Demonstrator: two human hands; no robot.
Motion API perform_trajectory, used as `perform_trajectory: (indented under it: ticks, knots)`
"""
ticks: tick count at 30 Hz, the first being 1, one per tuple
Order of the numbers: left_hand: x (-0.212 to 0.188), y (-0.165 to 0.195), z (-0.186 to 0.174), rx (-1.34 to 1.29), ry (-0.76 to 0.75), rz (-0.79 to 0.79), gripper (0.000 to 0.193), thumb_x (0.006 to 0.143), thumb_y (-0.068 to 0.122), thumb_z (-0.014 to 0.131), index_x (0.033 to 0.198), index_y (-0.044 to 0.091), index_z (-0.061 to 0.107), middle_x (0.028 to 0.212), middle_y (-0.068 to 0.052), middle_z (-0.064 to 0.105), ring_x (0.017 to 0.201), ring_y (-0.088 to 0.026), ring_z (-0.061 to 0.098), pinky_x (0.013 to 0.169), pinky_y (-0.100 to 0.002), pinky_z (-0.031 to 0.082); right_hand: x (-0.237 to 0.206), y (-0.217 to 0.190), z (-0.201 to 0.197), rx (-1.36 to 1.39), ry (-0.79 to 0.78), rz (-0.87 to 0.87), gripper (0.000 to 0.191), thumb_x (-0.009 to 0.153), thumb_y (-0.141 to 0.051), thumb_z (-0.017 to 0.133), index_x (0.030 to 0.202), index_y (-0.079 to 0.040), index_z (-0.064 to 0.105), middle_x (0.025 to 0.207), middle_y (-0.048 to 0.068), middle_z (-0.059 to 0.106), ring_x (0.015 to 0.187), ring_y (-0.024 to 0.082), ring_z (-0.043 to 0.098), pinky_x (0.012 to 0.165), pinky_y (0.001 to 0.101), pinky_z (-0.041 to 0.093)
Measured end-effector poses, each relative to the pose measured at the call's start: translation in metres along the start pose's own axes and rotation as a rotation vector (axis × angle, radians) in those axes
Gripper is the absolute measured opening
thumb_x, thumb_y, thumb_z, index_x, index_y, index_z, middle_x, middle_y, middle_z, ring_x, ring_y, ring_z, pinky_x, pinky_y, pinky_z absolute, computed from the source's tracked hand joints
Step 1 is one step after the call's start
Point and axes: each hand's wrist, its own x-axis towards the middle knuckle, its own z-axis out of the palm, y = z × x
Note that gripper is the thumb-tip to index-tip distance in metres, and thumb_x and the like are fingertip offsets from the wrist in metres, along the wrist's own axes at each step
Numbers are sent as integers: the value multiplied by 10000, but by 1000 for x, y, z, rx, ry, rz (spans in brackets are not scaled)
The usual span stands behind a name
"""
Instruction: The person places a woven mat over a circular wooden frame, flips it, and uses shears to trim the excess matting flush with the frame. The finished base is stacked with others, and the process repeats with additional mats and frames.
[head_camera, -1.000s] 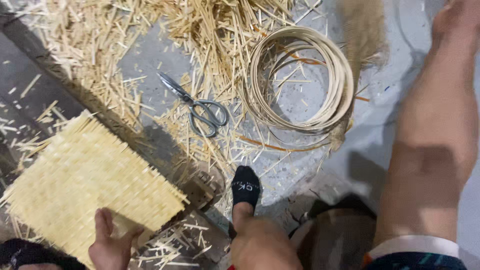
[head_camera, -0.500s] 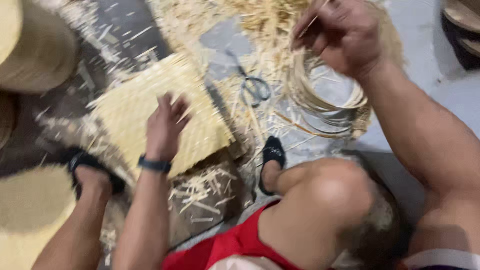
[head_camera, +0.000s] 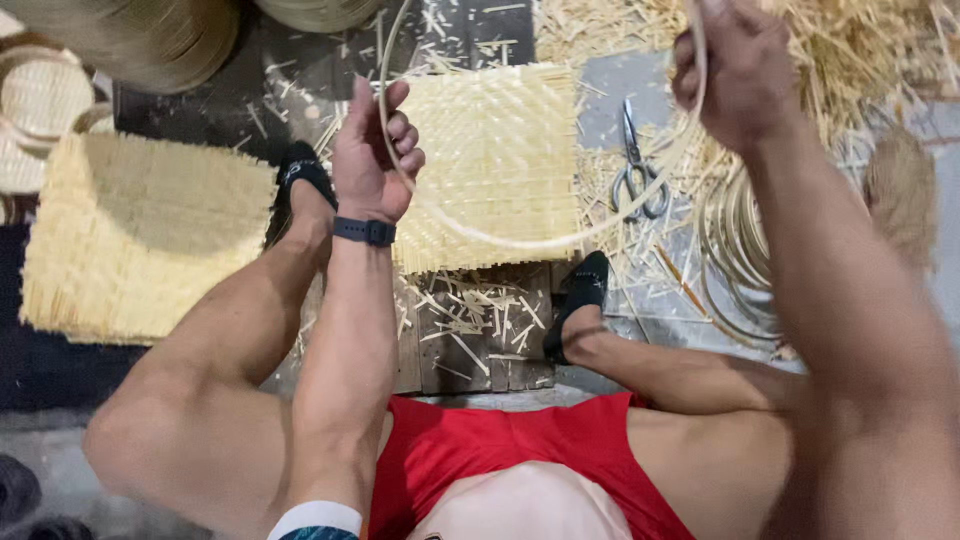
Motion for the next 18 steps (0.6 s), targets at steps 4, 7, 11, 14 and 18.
perform_trajectory:
  ticks: [4, 7, 11, 14, 18]
  knots:
    - [18, -6, -28, -107, 42, 103, 345, 1033, 367, 673, 837, 87, 621, 614, 33, 458, 515, -88, 401, 418, -239, 315, 18, 44, 23, 177, 16, 60, 362, 1160, -345, 678, 1381, -58, 684, 749, 4, 564, 565, 54, 484, 473, 225, 351]
    - [27, -19, -44, -144, 101, 148, 319, 1021, 332, 654, 819, 89, 612, 610, 25, 467, 512, -98, 409, 411, -246, 319, 23, 63, 34, 247, 25, 128, 358, 1130, -358, 694, 1364, -88, 701, 783, -11, 555, 591, 52, 486, 507, 230, 331]
    - [33, -33, -55, -175, 138, 52, 297, 1027, 341, 641, 891, 77, 651, 618, 30, 458, 515, -90, 405, 418, -234, 316, 22, 79, 29, 65, 258, 114, 298, 1100, -368, 653, 1190, -85, 675, 770, 33, 639, 586, 106, 602, 489, 265, 467]
    - [35, -45, -65, -174, 261, 59, 243, 968, 354, 649, 1007, 124, 715, 600, 27, 468, 489, -92, 424, 388, -230, 326, 19, 103, 24, -101, 322, 138, 226, 1025, -245, 671, 1193, -96, 647, 855, 52, 746, 676, 129, 729, 558, 292, 602]
    - [33, -65, -98, 94, 498, 251, 230, 989, 296, 740, 1086, 89, 713, 682, 35, 568, 559, -92, 522, 419, -232, 381, 17, 159, 34, -149, 252, 238, 347, 945, 7, 685, 1285, -62, 684, 955, 52, 744, 783, 123, 745, 658, 310, 663]
